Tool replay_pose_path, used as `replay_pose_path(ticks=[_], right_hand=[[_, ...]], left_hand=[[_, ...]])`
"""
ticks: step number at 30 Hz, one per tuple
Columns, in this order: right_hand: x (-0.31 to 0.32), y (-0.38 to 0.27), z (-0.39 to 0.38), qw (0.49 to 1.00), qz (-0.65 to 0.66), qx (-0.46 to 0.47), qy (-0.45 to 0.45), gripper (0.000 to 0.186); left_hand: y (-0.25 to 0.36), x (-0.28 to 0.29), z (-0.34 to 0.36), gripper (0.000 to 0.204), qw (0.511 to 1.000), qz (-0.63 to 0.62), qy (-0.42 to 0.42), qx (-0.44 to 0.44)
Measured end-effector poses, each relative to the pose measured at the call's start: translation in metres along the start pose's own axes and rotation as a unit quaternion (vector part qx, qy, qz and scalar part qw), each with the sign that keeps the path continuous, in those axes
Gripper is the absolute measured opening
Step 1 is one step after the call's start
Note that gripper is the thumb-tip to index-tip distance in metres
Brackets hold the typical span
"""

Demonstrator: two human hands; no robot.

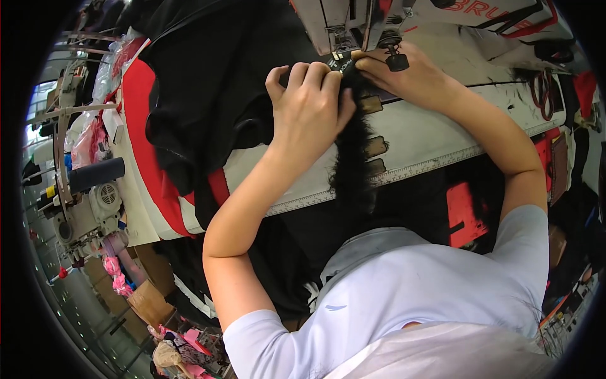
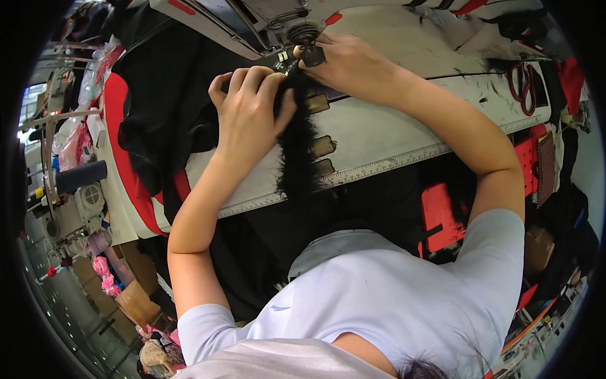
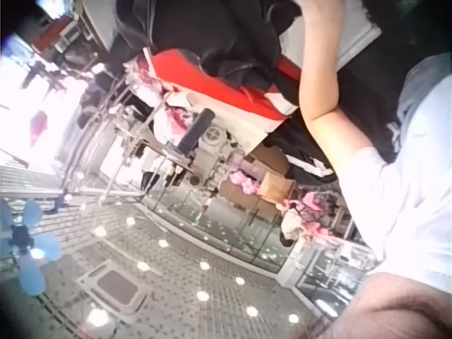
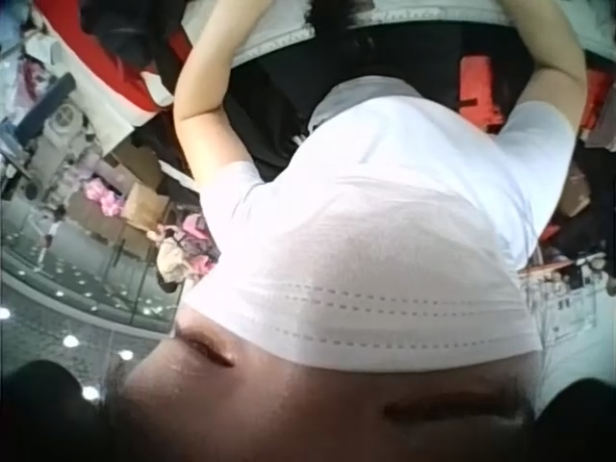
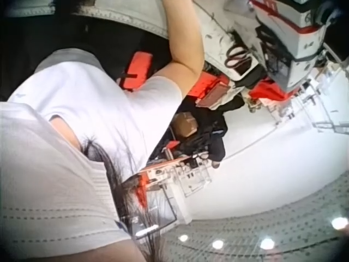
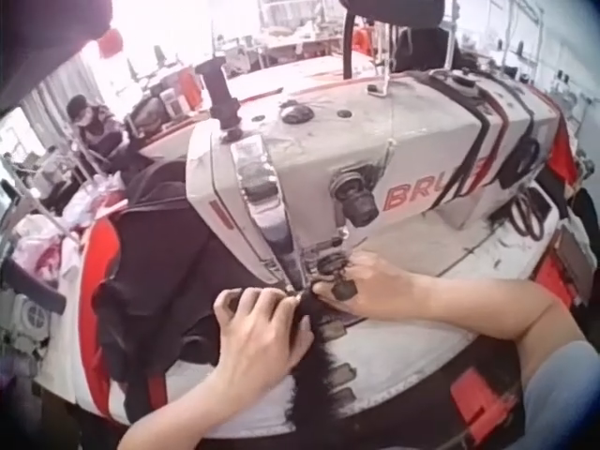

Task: Attaching black fur trim to a black garment using an industrial sewing machine.

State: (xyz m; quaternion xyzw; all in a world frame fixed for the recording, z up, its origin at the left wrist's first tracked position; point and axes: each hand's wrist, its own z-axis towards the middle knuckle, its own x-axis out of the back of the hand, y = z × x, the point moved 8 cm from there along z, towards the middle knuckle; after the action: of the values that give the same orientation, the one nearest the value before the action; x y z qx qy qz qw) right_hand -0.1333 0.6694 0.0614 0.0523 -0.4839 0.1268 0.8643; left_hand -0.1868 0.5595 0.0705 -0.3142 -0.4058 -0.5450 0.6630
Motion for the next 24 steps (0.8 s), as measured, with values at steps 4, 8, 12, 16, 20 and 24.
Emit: replay_pose_path(ticks=[4,8,12,16,20,24], right_hand=[[0.002,-0.003,0.0,0.999,0.008,0.037,0.002,0.022],[0.002,-0.004,0.001,0.999,-0.013,0.041,-0.011,0.019],[0.002,-0.003,0.003,0.998,-0.051,0.04,-0.007,0.019],[0.002,-0.003,0.008,0.997,-0.055,0.048,0.022,0.014],[-0.008,0.017,0.007,0.996,0.041,-0.072,-0.01,0.011],[-0.008,0.021,0.002,0.996,0.064,-0.064,0.023,0.016]], left_hand=[[0.008,0.003,-0.003,0.021,1.0,0.002,0.03,0.002],[0.013,0.002,-0.005,0.022,0.996,0.088,0.014,-0.025],[0.003,0.002,-0.004,0.026,0.994,0.113,-0.009,-0.001],[-0.007,0.0,0.004,0.021,0.992,0.128,-0.006,-0.012],[-0.026,-0.014,0.016,0.018,0.994,0.089,-0.063,-0.018],[-0.031,-0.011,0.014,0.016,0.998,0.031,-0.008,-0.046]])
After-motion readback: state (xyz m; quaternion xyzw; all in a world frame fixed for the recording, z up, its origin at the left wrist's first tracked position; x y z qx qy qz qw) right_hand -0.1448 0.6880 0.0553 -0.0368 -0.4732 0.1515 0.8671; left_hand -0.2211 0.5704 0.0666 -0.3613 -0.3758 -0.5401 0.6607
